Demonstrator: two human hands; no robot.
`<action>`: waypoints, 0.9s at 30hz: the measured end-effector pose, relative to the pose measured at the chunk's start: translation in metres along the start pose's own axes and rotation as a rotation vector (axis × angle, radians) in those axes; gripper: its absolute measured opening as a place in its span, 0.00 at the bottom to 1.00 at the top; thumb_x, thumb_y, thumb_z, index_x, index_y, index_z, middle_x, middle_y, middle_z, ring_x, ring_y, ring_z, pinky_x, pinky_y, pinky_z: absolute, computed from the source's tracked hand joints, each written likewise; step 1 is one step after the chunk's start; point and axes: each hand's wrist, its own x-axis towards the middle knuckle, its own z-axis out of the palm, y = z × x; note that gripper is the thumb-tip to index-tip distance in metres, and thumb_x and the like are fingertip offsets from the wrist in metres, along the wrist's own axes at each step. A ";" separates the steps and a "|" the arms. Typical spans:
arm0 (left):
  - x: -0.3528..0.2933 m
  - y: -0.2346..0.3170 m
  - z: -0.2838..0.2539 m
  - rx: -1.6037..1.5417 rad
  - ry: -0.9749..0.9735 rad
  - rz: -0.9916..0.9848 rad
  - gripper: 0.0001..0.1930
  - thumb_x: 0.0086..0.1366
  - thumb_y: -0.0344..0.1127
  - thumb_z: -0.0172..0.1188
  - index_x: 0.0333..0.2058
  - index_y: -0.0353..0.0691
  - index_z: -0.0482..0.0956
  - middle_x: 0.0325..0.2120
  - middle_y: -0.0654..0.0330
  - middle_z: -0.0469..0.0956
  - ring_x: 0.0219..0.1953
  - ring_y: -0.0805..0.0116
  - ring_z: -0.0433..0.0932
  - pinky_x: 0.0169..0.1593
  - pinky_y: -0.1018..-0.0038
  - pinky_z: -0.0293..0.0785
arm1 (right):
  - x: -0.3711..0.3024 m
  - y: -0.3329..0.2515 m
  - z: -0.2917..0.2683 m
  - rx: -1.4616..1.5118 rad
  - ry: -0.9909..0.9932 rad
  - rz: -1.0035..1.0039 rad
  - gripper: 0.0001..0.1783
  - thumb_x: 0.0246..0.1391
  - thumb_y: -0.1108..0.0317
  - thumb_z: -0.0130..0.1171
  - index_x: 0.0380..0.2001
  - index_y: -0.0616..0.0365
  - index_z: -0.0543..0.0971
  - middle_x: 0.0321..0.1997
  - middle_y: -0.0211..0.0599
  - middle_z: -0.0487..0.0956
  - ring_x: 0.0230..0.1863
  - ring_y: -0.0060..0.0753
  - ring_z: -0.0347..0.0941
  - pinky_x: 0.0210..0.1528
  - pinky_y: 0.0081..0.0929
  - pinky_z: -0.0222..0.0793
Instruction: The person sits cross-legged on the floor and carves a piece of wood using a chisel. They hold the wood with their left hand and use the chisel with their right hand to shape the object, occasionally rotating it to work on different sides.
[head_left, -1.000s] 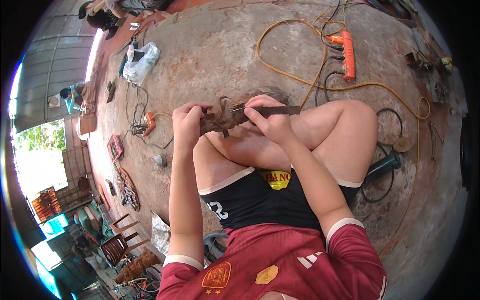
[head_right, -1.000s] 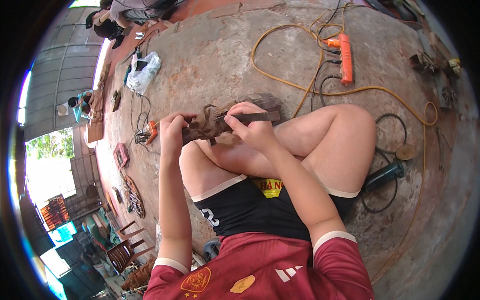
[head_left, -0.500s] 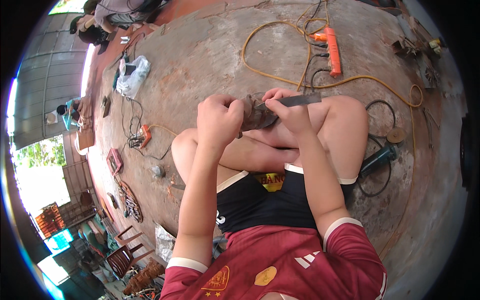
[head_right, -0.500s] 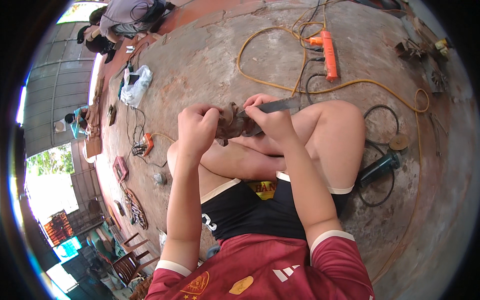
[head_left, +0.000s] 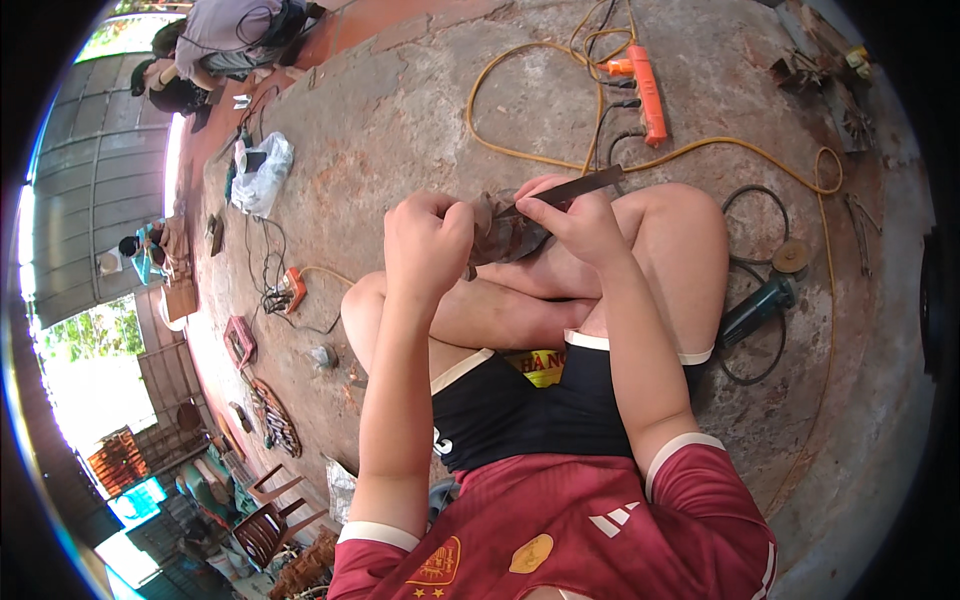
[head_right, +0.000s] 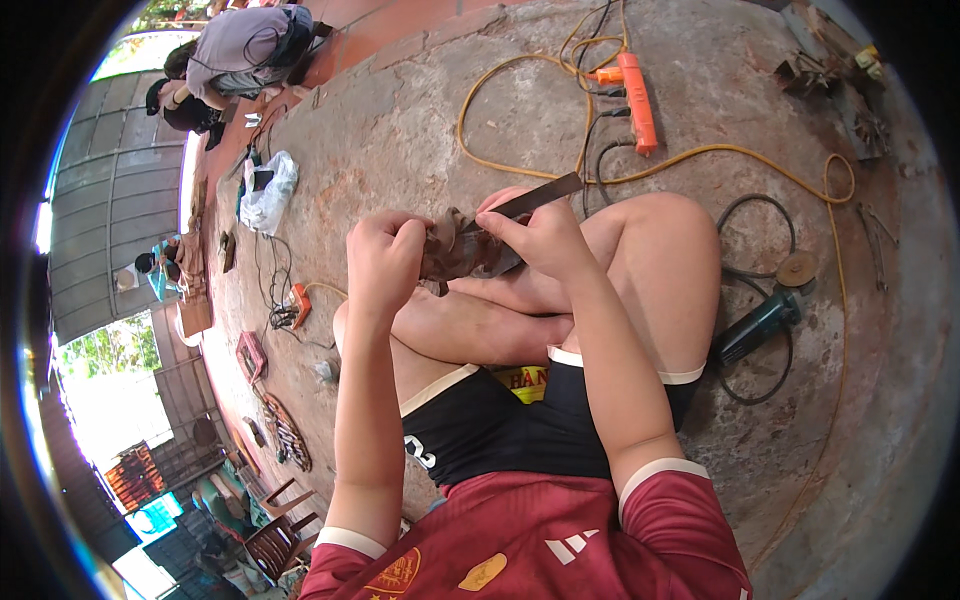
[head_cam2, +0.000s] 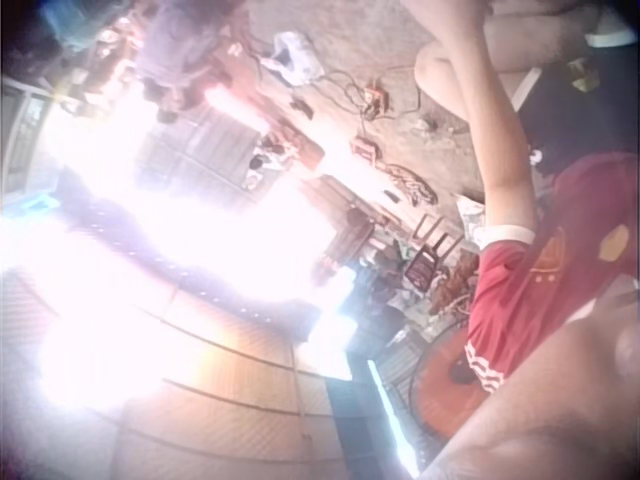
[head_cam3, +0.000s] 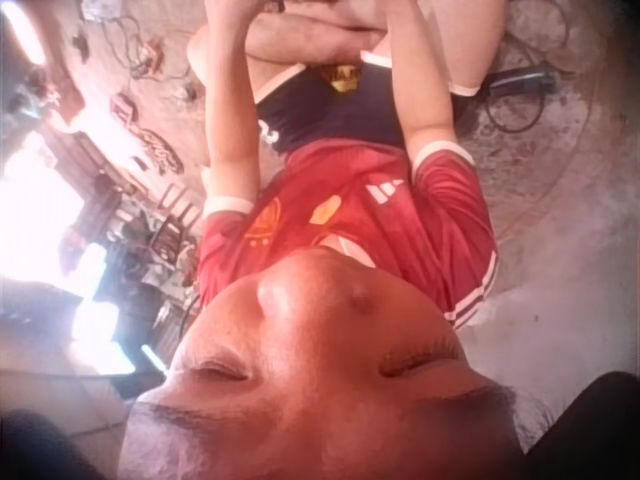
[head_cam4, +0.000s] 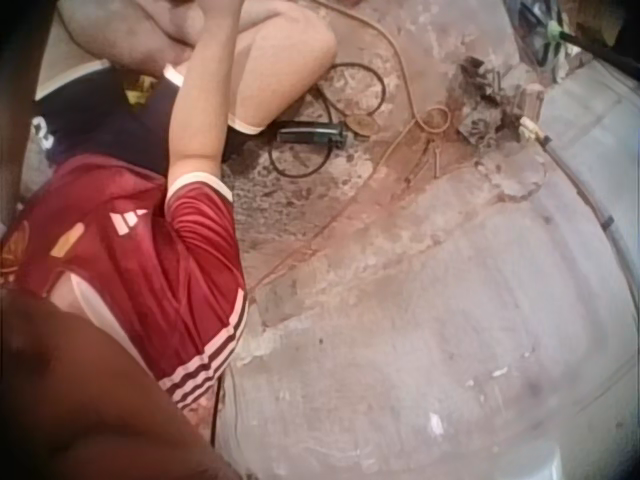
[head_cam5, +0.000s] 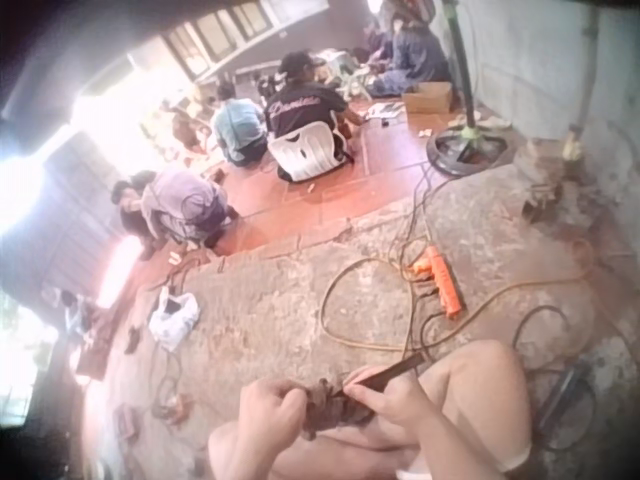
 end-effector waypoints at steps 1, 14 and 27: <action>-0.002 -0.001 0.000 0.000 0.012 0.015 0.15 0.52 0.37 0.53 0.26 0.30 0.83 0.23 0.41 0.78 0.28 0.46 0.80 0.37 0.62 0.76 | 0.000 -0.001 0.000 0.021 0.017 0.035 0.04 0.52 0.74 0.66 0.30 0.64 0.83 0.34 0.34 0.82 0.35 0.21 0.75 0.38 0.22 0.71; -0.033 -0.036 -0.013 -0.117 0.075 0.003 0.13 0.51 0.31 0.53 0.29 0.30 0.84 0.25 0.45 0.81 0.30 0.51 0.81 0.38 0.66 0.76 | -0.004 -0.002 0.017 -0.102 -0.063 -0.001 0.03 0.51 0.75 0.66 0.30 0.63 0.83 0.36 0.36 0.82 0.38 0.25 0.76 0.40 0.23 0.71; -0.053 -0.049 -0.022 -0.183 0.105 -0.046 0.13 0.52 0.26 0.52 0.32 0.30 0.84 0.27 0.47 0.81 0.30 0.57 0.81 0.39 0.71 0.75 | -0.013 0.004 0.038 -0.160 -0.059 -0.153 0.05 0.52 0.70 0.66 0.31 0.59 0.83 0.37 0.33 0.80 0.35 0.24 0.75 0.35 0.23 0.69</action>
